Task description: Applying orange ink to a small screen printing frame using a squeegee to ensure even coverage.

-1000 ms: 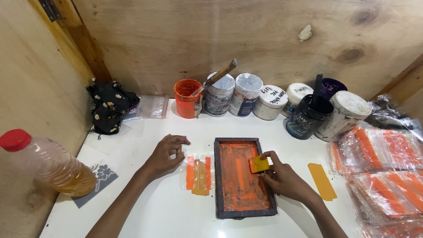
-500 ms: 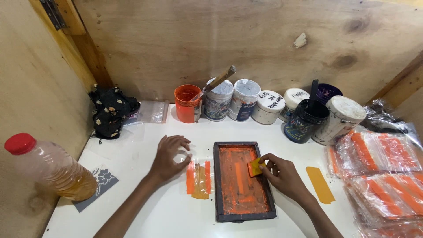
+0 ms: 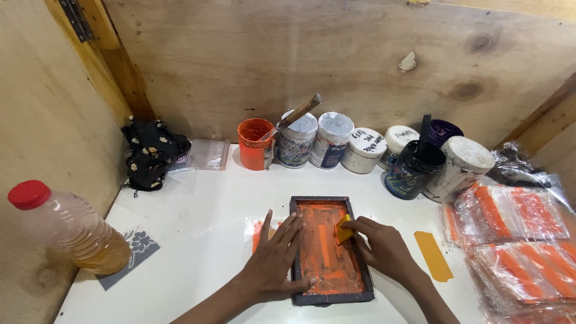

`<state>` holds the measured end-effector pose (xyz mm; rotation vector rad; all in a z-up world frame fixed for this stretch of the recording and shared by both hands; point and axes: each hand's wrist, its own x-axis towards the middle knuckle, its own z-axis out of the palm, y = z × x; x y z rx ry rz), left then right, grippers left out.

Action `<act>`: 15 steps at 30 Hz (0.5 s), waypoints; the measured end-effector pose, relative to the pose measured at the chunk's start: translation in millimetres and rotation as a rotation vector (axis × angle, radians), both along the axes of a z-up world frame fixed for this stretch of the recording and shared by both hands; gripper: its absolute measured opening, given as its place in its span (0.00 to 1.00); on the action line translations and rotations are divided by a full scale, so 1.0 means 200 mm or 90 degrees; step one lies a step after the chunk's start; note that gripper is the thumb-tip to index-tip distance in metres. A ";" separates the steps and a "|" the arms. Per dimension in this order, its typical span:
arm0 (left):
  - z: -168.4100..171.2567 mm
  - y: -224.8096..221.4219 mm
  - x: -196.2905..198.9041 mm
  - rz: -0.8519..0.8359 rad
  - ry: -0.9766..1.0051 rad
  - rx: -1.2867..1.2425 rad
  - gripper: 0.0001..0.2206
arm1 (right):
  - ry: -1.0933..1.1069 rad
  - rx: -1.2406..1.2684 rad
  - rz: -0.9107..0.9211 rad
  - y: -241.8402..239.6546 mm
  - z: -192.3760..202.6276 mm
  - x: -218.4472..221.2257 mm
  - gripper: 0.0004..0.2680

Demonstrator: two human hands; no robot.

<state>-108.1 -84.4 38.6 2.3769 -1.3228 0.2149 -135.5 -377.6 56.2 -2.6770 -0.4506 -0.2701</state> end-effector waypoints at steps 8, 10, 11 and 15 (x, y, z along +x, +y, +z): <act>-0.11 -0.01 -0.02 0.132 -0.398 0.075 0.66 | 0.010 0.088 0.008 0.00 0.02 0.00 0.09; -0.11 0.00 -0.02 0.124 -0.386 0.071 0.68 | -0.002 0.112 0.015 0.01 0.03 0.00 0.09; -0.11 0.00 -0.02 0.115 -0.375 0.067 0.71 | -0.014 0.137 0.021 0.02 0.03 0.00 0.10; -0.10 0.00 -0.03 0.130 -0.383 0.067 0.73 | 0.005 0.162 0.003 -0.01 0.00 0.02 0.10</act>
